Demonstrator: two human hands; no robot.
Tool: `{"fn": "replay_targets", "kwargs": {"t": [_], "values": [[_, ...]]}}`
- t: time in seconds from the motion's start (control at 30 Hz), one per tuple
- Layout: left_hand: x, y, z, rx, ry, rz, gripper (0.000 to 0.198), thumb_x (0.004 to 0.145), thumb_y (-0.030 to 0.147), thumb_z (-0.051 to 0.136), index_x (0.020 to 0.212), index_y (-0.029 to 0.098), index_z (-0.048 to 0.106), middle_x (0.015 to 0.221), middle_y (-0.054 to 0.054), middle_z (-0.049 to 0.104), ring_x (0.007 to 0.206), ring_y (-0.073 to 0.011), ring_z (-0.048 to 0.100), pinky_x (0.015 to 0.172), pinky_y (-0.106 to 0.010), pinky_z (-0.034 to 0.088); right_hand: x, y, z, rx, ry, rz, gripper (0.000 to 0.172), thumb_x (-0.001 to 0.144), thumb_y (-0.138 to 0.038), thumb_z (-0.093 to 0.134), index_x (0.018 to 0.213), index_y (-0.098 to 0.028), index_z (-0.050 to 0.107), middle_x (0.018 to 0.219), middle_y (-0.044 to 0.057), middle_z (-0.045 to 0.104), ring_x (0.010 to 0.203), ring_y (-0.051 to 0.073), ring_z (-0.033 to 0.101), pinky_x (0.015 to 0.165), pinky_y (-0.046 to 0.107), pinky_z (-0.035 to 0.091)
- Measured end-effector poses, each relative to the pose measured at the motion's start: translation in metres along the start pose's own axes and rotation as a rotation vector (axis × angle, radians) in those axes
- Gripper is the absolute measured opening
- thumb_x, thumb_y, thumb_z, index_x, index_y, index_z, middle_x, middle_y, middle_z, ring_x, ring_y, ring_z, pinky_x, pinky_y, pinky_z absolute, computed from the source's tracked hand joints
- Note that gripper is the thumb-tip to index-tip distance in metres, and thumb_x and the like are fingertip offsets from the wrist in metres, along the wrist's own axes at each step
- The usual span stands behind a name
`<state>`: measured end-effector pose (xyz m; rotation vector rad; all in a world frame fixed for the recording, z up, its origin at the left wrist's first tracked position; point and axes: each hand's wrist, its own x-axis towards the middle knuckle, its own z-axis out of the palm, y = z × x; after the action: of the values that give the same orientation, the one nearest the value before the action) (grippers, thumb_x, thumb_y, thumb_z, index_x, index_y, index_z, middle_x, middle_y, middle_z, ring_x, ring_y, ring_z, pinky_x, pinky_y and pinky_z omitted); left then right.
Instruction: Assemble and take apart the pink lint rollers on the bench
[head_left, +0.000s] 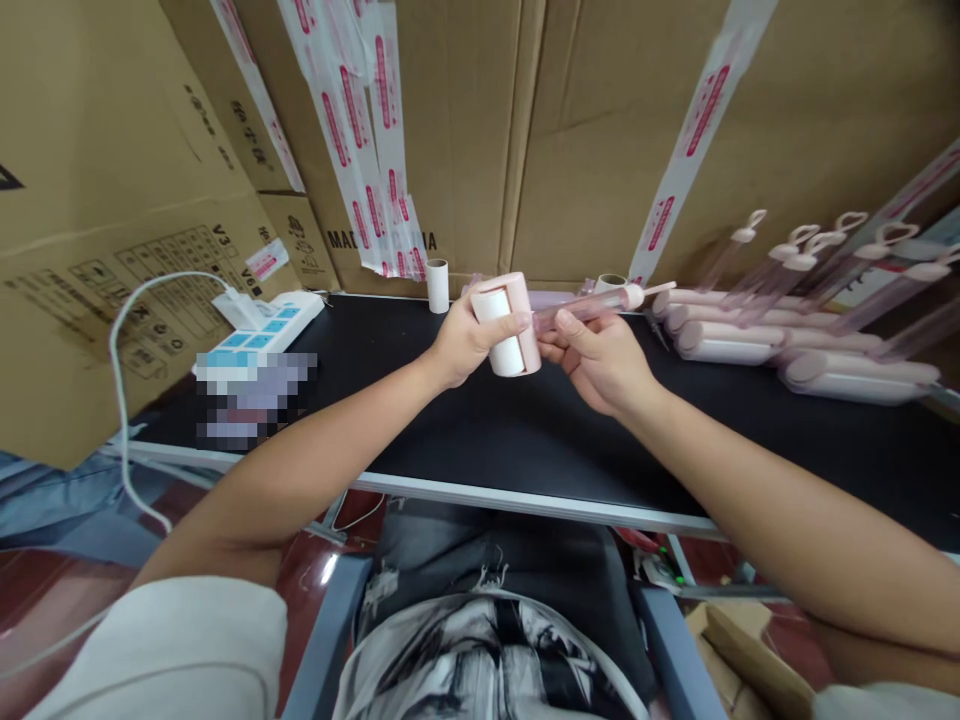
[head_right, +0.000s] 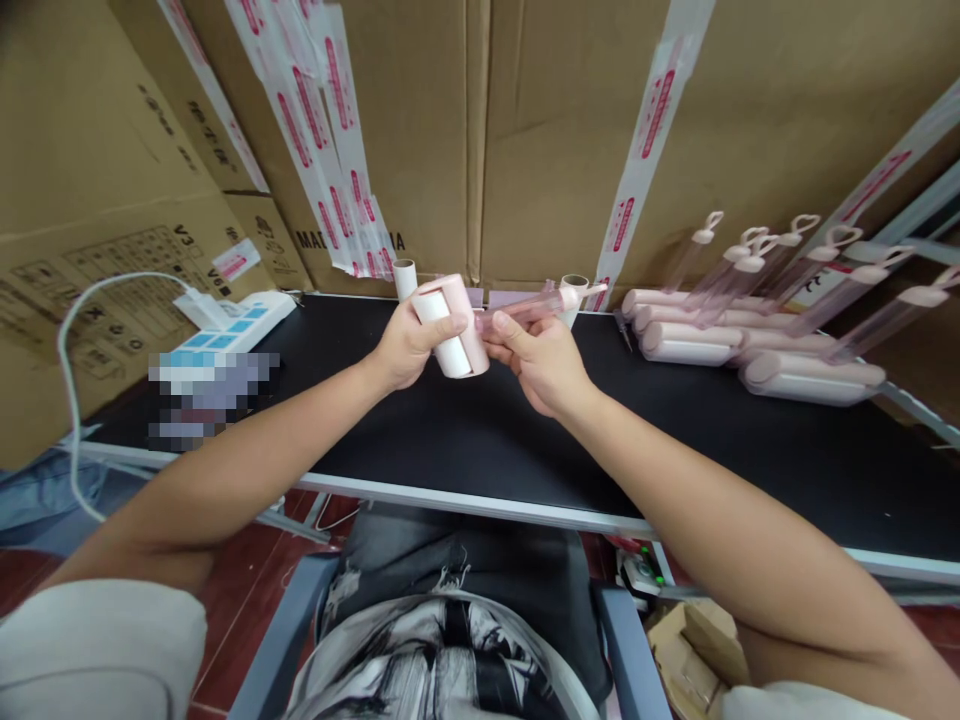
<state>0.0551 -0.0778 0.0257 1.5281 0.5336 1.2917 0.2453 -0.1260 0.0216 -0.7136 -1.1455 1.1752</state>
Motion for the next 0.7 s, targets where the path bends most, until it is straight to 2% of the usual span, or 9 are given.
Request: {"fn": "replay_targets", "kwargs": {"t": [0.07, 0.17, 0.23, 0.3, 0.37, 0.43, 0.57, 0.7], "values": [[-0.001, 0.004, -0.007, -0.021, 0.005, -0.028, 0.058, 0.066, 0.044, 0.100, 0.104, 0.019, 0.064, 0.095, -0.002, 0.074, 0.087, -0.0178, 0.072, 0.085, -0.033, 0.060, 0.001, -0.006, -0.003, 0.006, 0.000, 0.044, 0.060, 0.074, -0.078, 0.093, 0.098, -0.026, 0.072, 0.094, 0.004, 0.084, 0.088, 0.023, 0.080, 0.084, 0.039, 0.068], [0.000, 0.007, -0.028, 0.043, -0.004, 0.016, 0.057, 0.062, 0.039, 0.101, 0.098, 0.019, 0.062, 0.092, -0.001, 0.076, 0.083, -0.0186, 0.074, 0.084, -0.035, 0.062, 0.009, -0.015, -0.015, -0.017, 0.017, 0.124, 0.068, 0.084, -0.093, 0.073, 0.094, -0.026, 0.070, 0.074, 0.003, 0.075, 0.065, 0.021, 0.072, 0.064, 0.037, 0.063], [0.002, 0.008, -0.041, 0.122, 0.019, 0.062, 0.058, 0.058, 0.037, 0.101, 0.095, 0.021, 0.059, 0.091, 0.000, 0.076, 0.081, -0.0187, 0.075, 0.083, -0.035, 0.062, 0.014, -0.017, -0.023, -0.076, -0.011, 0.179, 0.065, 0.084, -0.090, 0.075, 0.085, -0.025, 0.066, 0.061, -0.001, 0.064, 0.050, 0.017, 0.057, 0.051, 0.034, 0.055], [0.002, 0.010, -0.048, 0.171, 0.047, 0.076, 0.059, 0.058, 0.038, 0.100, 0.096, 0.022, 0.058, 0.090, 0.000, 0.075, 0.081, -0.0191, 0.075, 0.082, -0.035, 0.062, 0.017, -0.017, -0.028, -0.149, -0.062, 0.181, 0.062, 0.081, -0.081, 0.086, 0.076, -0.025, 0.061, 0.057, -0.003, 0.057, 0.045, 0.013, 0.047, 0.046, 0.032, 0.049], [0.002, 0.014, -0.049, 0.157, 0.074, 0.050, 0.058, 0.060, 0.041, 0.097, 0.102, 0.022, 0.060, 0.090, 0.001, 0.074, 0.081, -0.0196, 0.075, 0.081, -0.037, 0.064, 0.017, -0.016, -0.031, -0.241, -0.107, 0.067, 0.060, 0.079, -0.077, 0.091, 0.076, -0.024, 0.063, 0.059, -0.002, 0.059, 0.046, 0.013, 0.047, 0.048, 0.032, 0.048], [0.001, 0.020, -0.045, 0.117, 0.091, -0.007, 0.055, 0.065, 0.042, 0.091, 0.107, 0.023, 0.061, 0.088, 0.000, 0.073, 0.078, -0.0201, 0.074, 0.081, -0.040, 0.065, 0.015, -0.015, -0.034, -0.402, -0.119, -0.154, 0.056, 0.083, -0.079, 0.087, 0.085, -0.025, 0.072, 0.065, 0.000, 0.065, 0.052, 0.016, 0.056, 0.053, 0.033, 0.051], [0.002, 0.030, -0.037, 0.060, 0.081, -0.120, 0.041, 0.068, 0.041, 0.080, 0.098, 0.021, 0.059, 0.083, -0.002, 0.071, 0.075, -0.0218, 0.074, 0.086, -0.051, 0.068, 0.011, -0.017, -0.042, -0.819, -0.016, -0.604, 0.056, 0.090, -0.081, 0.078, 0.106, -0.027, 0.082, 0.083, 0.005, 0.077, 0.072, 0.023, 0.071, 0.070, 0.039, 0.059], [0.004, 0.033, -0.032, 0.016, 0.094, -0.246, 0.040, 0.066, 0.042, 0.076, 0.094, 0.020, 0.059, 0.080, -0.004, 0.069, 0.076, -0.0244, 0.075, 0.093, -0.057, 0.069, 0.010, -0.017, -0.048, -1.006, 0.020, -0.798, 0.055, 0.096, -0.079, 0.071, 0.111, -0.027, 0.081, 0.094, 0.010, 0.080, 0.086, 0.029, 0.075, 0.084, 0.045, 0.062]]}}
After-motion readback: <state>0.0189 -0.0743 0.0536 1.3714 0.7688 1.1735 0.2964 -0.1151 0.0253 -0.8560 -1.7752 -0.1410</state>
